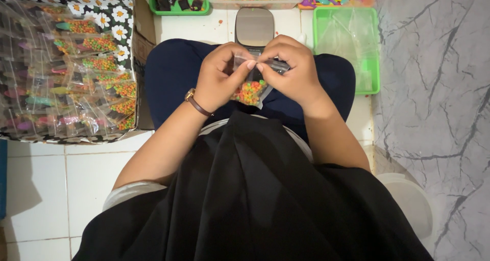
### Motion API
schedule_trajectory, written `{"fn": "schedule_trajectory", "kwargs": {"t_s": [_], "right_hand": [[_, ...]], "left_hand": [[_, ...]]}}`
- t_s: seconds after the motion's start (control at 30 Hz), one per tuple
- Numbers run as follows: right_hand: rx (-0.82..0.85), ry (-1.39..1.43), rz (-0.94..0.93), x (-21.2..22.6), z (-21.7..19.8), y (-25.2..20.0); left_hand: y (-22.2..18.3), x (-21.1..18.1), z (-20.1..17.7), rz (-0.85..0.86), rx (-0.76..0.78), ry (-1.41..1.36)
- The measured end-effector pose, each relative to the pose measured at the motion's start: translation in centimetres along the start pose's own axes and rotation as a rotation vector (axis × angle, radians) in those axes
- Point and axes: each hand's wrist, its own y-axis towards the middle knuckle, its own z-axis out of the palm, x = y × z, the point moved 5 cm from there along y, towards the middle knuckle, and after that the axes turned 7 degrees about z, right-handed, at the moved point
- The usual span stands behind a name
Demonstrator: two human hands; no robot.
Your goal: Manually packaging small colorful food items into plastic bags, weighing each bag on a digital scale, and sealing them.
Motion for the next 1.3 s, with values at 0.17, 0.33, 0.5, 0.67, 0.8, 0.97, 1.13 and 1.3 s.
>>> {"fn": "schedule_trajectory", "kwargs": {"t_s": [0.17, 0.33, 0.5, 0.67, 0.8, 0.97, 1.13, 1.3], "right_hand": [[-0.007, 0.007, 0.04, -0.3, 0.2, -0.1], [0.013, 0.015, 0.048, -0.5, 0.2, 0.0], [0.051, 0.112, 0.116, -1.3, 0.3, -0.1], [0.005, 0.057, 0.096, -1.1, 0.3, -0.2], [0.006, 0.043, 0.096, -1.1, 0.5, -0.2], [0.045, 0.141, 0.125, -2.3, 0.9, -0.1], [0.097, 0.251, 0.184, -5.3, 1.4, -0.3], [0.084, 0.339, 0.159, -7.5, 1.7, 0.0]], "left_hand": [[0.0, -0.3, 0.1, 0.04, 0.007, 0.008], [0.1, -0.6, 0.0, 0.081, 0.002, 0.046], [0.2, -0.7, -0.4, 0.126, -0.012, 0.084], [0.5, -0.7, -0.2, 0.125, 0.063, 0.043], [0.6, -0.7, -0.3, 0.148, 0.071, 0.081], [0.5, -0.9, -0.5, 0.142, 0.035, 0.094], [0.4, 0.5, -1.1, 0.144, -0.015, 0.105], [0.1, 2.0, -1.2, 0.156, -0.013, 0.078]]}}
